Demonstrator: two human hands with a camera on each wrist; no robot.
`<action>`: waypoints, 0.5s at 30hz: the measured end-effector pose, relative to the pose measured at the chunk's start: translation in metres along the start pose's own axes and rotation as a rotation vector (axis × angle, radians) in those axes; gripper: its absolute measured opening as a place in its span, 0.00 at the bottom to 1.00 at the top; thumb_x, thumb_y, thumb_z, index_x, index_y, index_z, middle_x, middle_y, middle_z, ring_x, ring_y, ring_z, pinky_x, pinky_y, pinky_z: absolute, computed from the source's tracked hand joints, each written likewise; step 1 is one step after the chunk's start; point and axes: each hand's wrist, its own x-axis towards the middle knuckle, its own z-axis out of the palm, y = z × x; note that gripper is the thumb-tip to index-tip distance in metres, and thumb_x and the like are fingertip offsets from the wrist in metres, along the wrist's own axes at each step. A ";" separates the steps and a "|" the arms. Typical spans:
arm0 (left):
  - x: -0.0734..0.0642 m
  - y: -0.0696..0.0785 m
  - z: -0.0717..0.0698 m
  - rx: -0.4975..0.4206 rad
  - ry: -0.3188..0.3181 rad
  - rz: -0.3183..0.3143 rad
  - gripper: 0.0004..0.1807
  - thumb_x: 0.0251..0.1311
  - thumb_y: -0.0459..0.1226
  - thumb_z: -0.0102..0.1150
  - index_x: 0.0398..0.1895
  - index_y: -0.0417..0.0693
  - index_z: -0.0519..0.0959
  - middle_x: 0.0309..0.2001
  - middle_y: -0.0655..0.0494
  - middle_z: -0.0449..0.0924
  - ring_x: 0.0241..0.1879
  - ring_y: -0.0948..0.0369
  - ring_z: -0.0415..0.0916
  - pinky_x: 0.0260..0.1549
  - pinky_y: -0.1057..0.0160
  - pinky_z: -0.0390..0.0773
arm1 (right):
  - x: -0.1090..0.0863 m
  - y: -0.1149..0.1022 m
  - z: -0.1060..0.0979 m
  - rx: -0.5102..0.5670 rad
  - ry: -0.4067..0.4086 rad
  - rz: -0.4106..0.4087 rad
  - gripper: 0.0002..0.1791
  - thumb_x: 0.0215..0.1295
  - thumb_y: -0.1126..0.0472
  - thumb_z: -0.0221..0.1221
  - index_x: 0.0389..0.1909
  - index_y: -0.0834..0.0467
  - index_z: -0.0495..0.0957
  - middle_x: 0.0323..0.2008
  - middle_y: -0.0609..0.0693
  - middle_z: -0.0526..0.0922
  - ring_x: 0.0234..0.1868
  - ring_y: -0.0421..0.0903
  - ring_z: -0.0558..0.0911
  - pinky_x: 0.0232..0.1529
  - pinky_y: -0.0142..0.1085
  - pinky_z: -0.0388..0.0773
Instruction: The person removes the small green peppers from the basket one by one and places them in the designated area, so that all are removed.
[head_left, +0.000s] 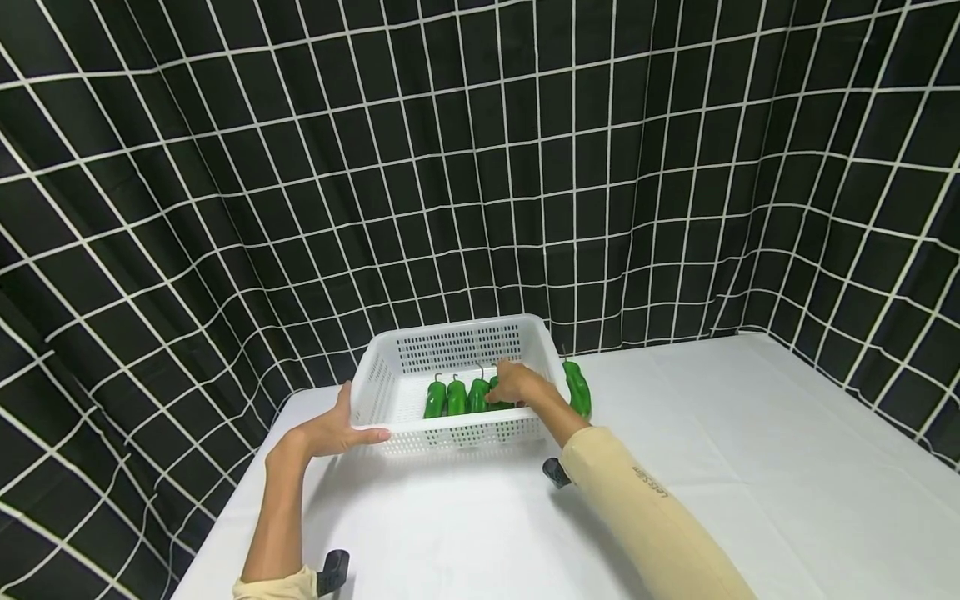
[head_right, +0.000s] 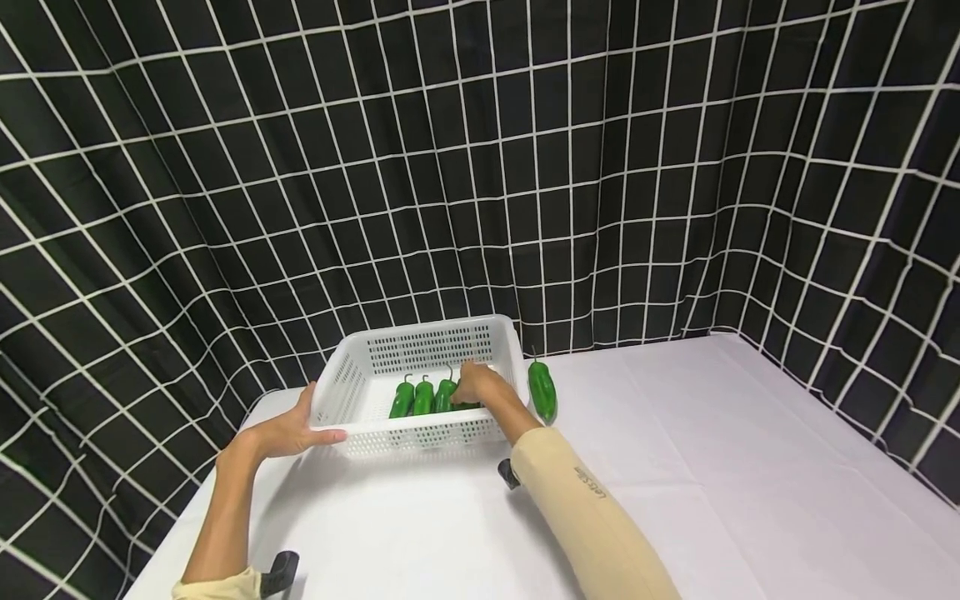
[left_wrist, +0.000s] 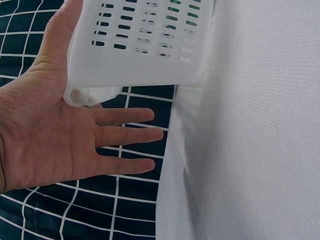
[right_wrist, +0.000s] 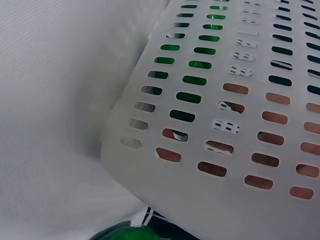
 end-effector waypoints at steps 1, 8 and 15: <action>0.000 0.000 0.000 0.003 0.000 -0.001 0.81 0.53 0.70 0.68 0.81 0.38 0.18 0.83 0.28 0.35 0.81 0.31 0.45 0.76 0.28 0.52 | 0.000 0.000 0.000 0.001 0.004 -0.003 0.38 0.69 0.54 0.68 0.72 0.69 0.66 0.55 0.63 0.84 0.37 0.49 0.83 0.37 0.37 0.84; 0.002 -0.001 -0.001 0.007 0.002 0.000 0.82 0.52 0.71 0.68 0.81 0.38 0.18 0.83 0.28 0.33 0.81 0.30 0.43 0.76 0.28 0.51 | 0.002 0.000 0.001 0.021 0.022 -0.001 0.25 0.67 0.58 0.68 0.59 0.67 0.74 0.40 0.54 0.80 0.35 0.46 0.78 0.36 0.37 0.84; 0.001 -0.001 0.001 -0.010 0.006 0.021 0.79 0.55 0.67 0.69 0.81 0.39 0.20 0.83 0.28 0.36 0.81 0.31 0.45 0.76 0.28 0.52 | 0.002 0.000 0.000 0.031 0.042 0.005 0.21 0.64 0.61 0.69 0.53 0.65 0.76 0.39 0.56 0.82 0.35 0.48 0.81 0.36 0.38 0.85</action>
